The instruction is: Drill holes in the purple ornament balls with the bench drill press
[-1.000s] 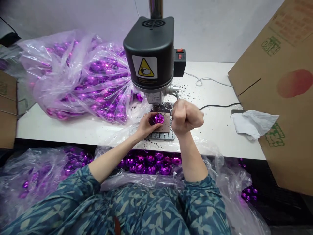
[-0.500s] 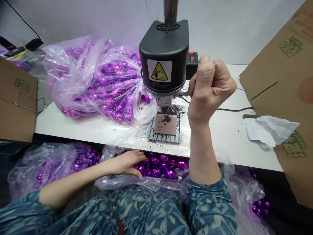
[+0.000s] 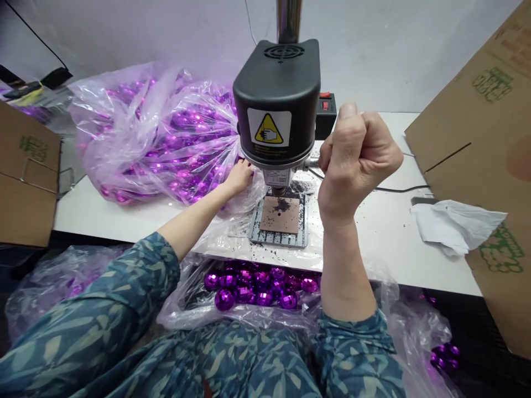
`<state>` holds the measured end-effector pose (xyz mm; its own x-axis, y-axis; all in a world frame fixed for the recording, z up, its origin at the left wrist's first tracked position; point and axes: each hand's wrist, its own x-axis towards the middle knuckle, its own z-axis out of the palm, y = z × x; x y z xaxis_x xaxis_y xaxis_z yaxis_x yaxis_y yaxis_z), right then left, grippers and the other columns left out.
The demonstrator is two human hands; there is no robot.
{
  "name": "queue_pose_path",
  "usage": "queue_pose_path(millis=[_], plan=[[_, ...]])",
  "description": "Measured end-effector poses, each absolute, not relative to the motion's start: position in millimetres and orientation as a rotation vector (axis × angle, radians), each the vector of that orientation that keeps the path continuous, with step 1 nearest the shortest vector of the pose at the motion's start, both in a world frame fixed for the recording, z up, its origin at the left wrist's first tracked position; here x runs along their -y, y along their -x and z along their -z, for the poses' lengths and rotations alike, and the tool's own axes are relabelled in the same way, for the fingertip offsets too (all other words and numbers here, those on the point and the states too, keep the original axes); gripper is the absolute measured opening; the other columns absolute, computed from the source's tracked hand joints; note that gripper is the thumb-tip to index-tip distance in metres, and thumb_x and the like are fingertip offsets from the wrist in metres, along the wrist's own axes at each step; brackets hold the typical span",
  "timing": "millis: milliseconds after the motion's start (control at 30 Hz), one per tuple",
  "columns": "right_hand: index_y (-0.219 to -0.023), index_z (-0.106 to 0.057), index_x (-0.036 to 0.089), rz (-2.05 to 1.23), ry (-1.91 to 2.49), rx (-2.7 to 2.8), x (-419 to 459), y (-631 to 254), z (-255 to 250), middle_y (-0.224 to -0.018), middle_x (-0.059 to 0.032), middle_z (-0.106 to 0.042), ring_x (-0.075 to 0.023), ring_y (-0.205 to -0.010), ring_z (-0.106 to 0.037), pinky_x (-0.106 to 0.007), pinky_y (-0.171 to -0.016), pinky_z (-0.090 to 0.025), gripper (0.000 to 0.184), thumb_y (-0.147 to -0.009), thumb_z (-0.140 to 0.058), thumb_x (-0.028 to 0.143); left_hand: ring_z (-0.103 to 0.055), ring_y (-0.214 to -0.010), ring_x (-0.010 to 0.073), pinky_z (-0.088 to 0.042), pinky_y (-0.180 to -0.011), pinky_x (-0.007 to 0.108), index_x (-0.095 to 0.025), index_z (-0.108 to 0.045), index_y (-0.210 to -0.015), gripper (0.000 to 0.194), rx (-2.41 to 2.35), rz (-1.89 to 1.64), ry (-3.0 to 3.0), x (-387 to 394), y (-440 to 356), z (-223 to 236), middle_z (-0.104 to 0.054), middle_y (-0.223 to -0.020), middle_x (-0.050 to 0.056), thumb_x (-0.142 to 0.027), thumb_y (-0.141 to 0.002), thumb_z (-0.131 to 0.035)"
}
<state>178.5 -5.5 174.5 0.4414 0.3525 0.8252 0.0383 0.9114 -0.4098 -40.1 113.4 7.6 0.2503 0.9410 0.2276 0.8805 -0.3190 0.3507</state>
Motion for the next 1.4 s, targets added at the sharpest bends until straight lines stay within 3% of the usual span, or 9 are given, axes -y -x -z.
queue_pose_path(millis=[133,300,500,633,800,967,1167,1400], plan=[[-0.057,-0.034,0.019,-0.202,0.397,1.112,5,-179,-174,-0.042,0.0095,-0.037,0.0016,-0.035,-0.032,-0.017,-0.04,-0.024,0.043,-0.091,-0.06,0.028,-0.056,-0.123,0.0384,-0.044,-0.109,0.054,-0.014,-0.065,-0.116,0.04,-1.764,-0.66,-2.331,-103,52,-1,-0.055,-0.133,0.021,-0.001,-0.079,-0.059],[-0.056,-0.031,0.018,-0.213,0.369,1.085,4,-177,-173,-0.042,0.0092,-0.034,0.0026,-0.035,-0.031,-0.016,-0.039,-0.021,0.046,-0.091,-0.059,0.027,-0.057,-0.122,0.0367,-0.048,-0.106,0.051,-0.018,-0.056,-0.129,0.055,-1.757,-0.68,-2.229,-88,64,6,-0.052,-0.133,0.017,-0.01,-0.077,-0.073],[-0.058,-0.032,0.019,-0.203,0.408,1.095,4,-177,-172,-0.042,0.0094,-0.035,0.0017,-0.035,-0.031,-0.017,-0.039,-0.022,0.045,-0.092,-0.059,0.03,-0.063,-0.109,0.0306,-0.051,-0.101,0.046,-0.019,-0.06,-0.115,0.047,-1.734,-0.888,-2.127,-94,53,0,-0.06,-0.119,0.013,-0.005,-0.072,-0.073],[-0.06,-0.031,0.019,-0.177,0.439,1.118,7,-178,-171,-0.042,0.0095,-0.034,0.0012,-0.035,-0.03,-0.017,-0.039,-0.024,0.046,-0.093,-0.059,0.035,-0.065,-0.104,0.0265,-0.055,-0.096,0.044,-0.019,-0.064,-0.11,0.044,-1.661,-1.047,-1.94,-68,55,-6,-0.064,-0.114,0.01,-0.011,-0.069,-0.078],[-0.06,-0.03,0.019,-0.157,0.49,1.123,10,-177,-170,-0.044,0.0082,-0.033,0.0,-0.036,-0.032,-0.018,-0.039,-0.024,0.046,-0.095,-0.056,0.033,-0.07,-0.105,0.0214,-0.061,-0.091,0.04,-0.022,-0.056,-0.131,0.05,-1.24,-1.265,-1.508,-7,61,-14,-0.07,-0.12,0.012,-0.031,-0.085,-0.073],[-0.06,-0.031,0.02,-0.156,0.428,1.102,8,-176,-170,-0.043,0.0082,-0.032,-0.0004,-0.035,-0.031,-0.018,-0.038,-0.022,0.047,-0.092,-0.059,0.039,-0.072,-0.108,0.0223,-0.064,-0.086,0.04,-0.022,-0.061,-0.131,0.038,-1.049,-1.171,-1.228,20,41,-14,-0.071,-0.127,0.015,-0.041,-0.1,-0.055],[-0.06,-0.027,0.022,-0.19,0.454,1.069,9,-174,-172,-0.041,0.0092,-0.031,-0.0025,-0.033,-0.026,-0.023,-0.036,-0.02,0.052,-0.086,-0.063,0.052,-0.073,-0.107,0.0221,-0.062,-0.094,0.04,-0.021,-0.063,-0.129,0.052,-1.004,-1.095,-1.342,21,18,-4,-0.074,-0.122,0.012,-0.034,-0.081,-0.081],[-0.06,-0.023,0.022,-0.085,0.537,1.117,13,-172,-173,-0.042,0.0081,-0.028,-0.0024,-0.034,-0.026,-0.024,-0.037,-0.023,0.053,-0.09,-0.053,0.054,-0.073,-0.09,0.0183,-0.062,-0.079,0.035,-0.017,-0.061,-0.121,0.049,-1.074,-1.023,-1.505,18,7,-1,-0.074,-0.113,0.013,-0.029,-0.078,-0.083]])
